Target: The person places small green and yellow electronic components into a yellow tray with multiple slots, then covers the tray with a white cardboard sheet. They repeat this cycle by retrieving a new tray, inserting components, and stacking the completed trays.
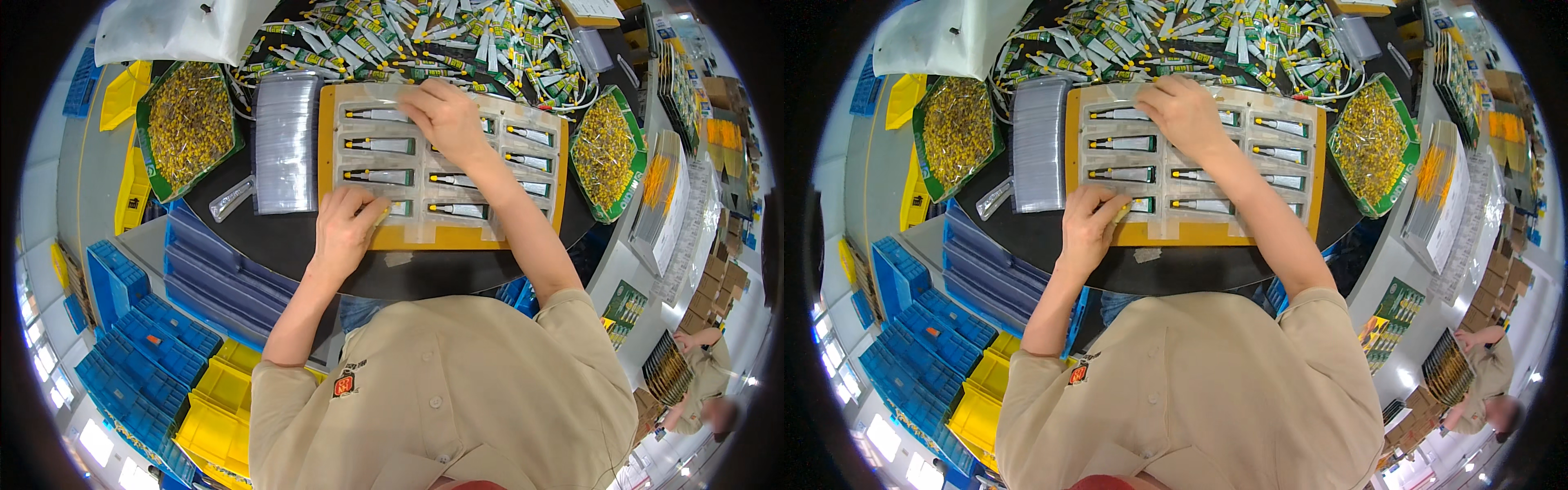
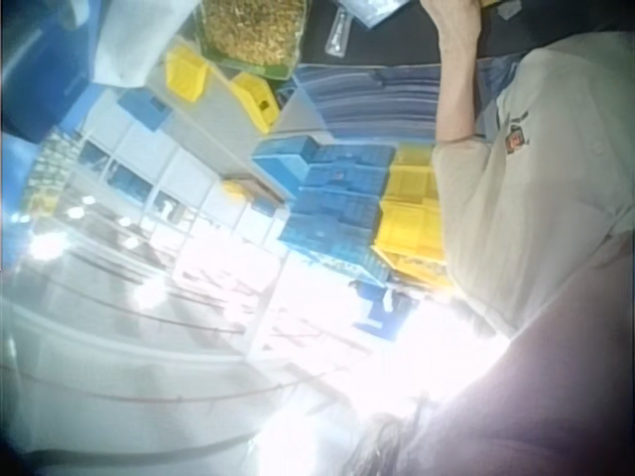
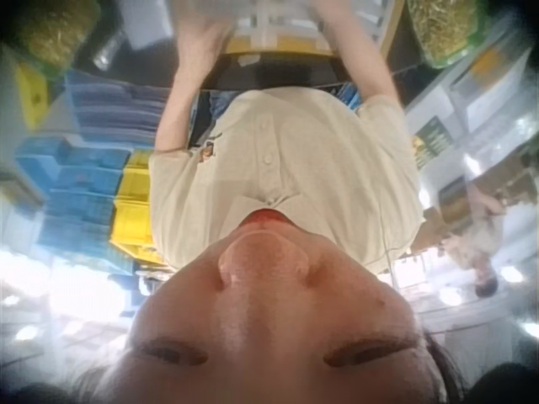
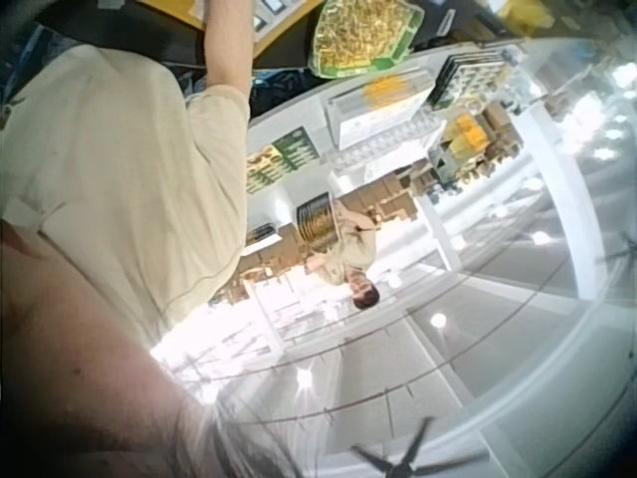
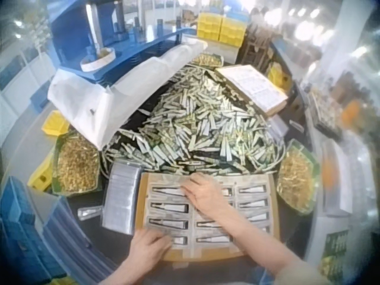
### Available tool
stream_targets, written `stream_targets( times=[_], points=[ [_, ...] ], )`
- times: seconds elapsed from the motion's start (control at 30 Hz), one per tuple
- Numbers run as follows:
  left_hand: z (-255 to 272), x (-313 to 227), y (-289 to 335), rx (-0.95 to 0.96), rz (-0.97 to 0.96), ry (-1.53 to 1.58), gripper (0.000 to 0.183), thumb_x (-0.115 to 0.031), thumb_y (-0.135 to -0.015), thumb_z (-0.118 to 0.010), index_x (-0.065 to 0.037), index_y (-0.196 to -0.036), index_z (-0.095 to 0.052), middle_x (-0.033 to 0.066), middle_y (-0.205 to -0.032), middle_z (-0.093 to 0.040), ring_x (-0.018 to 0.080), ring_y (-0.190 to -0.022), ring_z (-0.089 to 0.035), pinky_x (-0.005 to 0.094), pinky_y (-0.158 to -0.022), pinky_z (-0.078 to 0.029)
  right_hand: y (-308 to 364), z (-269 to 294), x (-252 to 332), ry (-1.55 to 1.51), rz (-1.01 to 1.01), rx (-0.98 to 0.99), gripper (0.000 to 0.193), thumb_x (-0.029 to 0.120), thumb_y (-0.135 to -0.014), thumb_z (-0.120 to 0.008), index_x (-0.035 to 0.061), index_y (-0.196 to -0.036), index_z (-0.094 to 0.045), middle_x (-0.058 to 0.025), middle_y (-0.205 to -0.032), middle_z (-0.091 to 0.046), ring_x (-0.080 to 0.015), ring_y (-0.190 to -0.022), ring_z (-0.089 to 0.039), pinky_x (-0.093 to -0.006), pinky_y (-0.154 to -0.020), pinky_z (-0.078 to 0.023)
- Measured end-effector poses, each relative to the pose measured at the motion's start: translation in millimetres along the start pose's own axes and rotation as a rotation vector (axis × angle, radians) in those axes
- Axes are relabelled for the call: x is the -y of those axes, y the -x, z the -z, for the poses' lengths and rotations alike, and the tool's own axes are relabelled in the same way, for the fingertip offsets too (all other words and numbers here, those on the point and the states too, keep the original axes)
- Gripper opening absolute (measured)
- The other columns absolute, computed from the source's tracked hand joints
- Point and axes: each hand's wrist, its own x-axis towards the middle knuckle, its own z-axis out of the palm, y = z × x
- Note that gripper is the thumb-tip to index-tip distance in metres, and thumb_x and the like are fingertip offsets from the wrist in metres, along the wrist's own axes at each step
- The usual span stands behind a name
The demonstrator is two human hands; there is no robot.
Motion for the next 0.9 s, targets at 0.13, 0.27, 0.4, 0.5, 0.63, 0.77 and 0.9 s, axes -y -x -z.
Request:
stream_targets(
  times=[0.13,0.27,0.4,0.5,0.63,0.77,0.9],
  points=[
    [-3.0,2.8,-0.3,-0.044,-0.1,-0.069,0.029,-0.004,-0.064,-0.067,-0.011,-0.092,-0.07,0.0018,-0.087,-0.058,0.0232,-0.09,-0.057,0.0352,-0.075,-0.044,5.6,4.2,1.7,-0.055,-0.01,-0.001,0.013,0.013,-0.077,-0.073,0.0063,-0.088,-0.069,-0.0072,-0.081,-0.064,-0.0266,-0.076,-0.062,-0.0347,-0.065,-0.051],
    [-0.3,2.2,1.2,-0.013,-0.108,-0.089,0.03,-0.005,-0.063,-0.067,-0.012,-0.092,-0.07,0.0009,-0.087,-0.058,0.0227,-0.091,-0.057,0.0355,-0.075,-0.044,24.7,38.4,16.8,-0.194,-0.274,0.038,0.011,0.009,-0.079,-0.073,0.0042,-0.089,-0.072,-0.0074,-0.079,-0.065,-0.0199,-0.066,-0.061,-0.0292,-0.06,-0.049],
    [-2.5,3.5,2.9,-0.02,-0.103,-0.071,0.032,-0.005,-0.063,-0.068,-0.011,-0.095,-0.07,0.0017,-0.088,-0.059,0.0232,-0.09,-0.058,0.0359,-0.076,-0.044,52.1,63.4,33.0,-0.334,-0.339,-0.015,0.008,0.006,-0.082,-0.07,0.0033,-0.09,-0.071,-0.0066,-0.079,-0.067,-0.0154,-0.064,-0.06,-0.0269,-0.06,-0.047],
    [-2.9,5.6,7.8,-0.04,-0.077,-0.054,0.03,-0.003,-0.066,-0.069,-0.01,-0.095,-0.07,0.0041,-0.09,-0.061,0.0252,-0.089,-0.058,0.0368,-0.079,-0.045,66.2,67.9,36.4,-0.322,-0.405,0.04,0.008,0.004,-0.082,-0.068,0.0029,-0.09,-0.071,-0.006,-0.081,-0.066,-0.0147,-0.065,-0.059,-0.0263,-0.058,-0.046],
    [2.9,5.9,13.4,-0.187,-0.022,0.034,0.023,-0.001,-0.072,-0.07,-0.006,-0.094,-0.069,0.0083,-0.089,-0.063,0.0285,-0.088,-0.059,0.0379,-0.079,-0.047,81.6,74.0,32.3,-0.18,-0.263,0.047,0.01,0.006,-0.08,-0.071,0.0029,-0.09,-0.071,-0.0084,-0.08,-0.064,-0.022,-0.068,-0.06,-0.0318,-0.061,-0.048],
    [8.6,9.5,-8.2,-0.214,0.053,0.039,0.019,-0.001,-0.077,-0.069,-0.005,-0.096,-0.07,0.0091,-0.086,-0.061,0.0291,-0.084,-0.058,0.0363,-0.073,-0.048,101.1,85.2,30.7,-0.071,-0.204,0.04,0.013,0.005,-0.078,-0.072,0.0019,-0.091,-0.071,-0.0101,-0.079,-0.064,-0.0241,-0.069,-0.06,-0.0324,-0.062,-0.049],
    [5.3,26.3,-61.6,-0.193,0.038,0.03,0.02,-0.003,-0.078,-0.069,-0.008,-0.097,-0.072,0.0084,-0.086,-0.062,0.0272,-0.083,-0.057,0.0357,-0.074,-0.048,122.0,93.7,40.2,-0.16,-0.282,-0.012,0.01,0.006,-0.077,-0.072,0.0036,-0.087,-0.071,-0.0091,-0.077,-0.064,-0.0249,-0.07,-0.06,-0.0333,-0.062,-0.048]
  ],
)
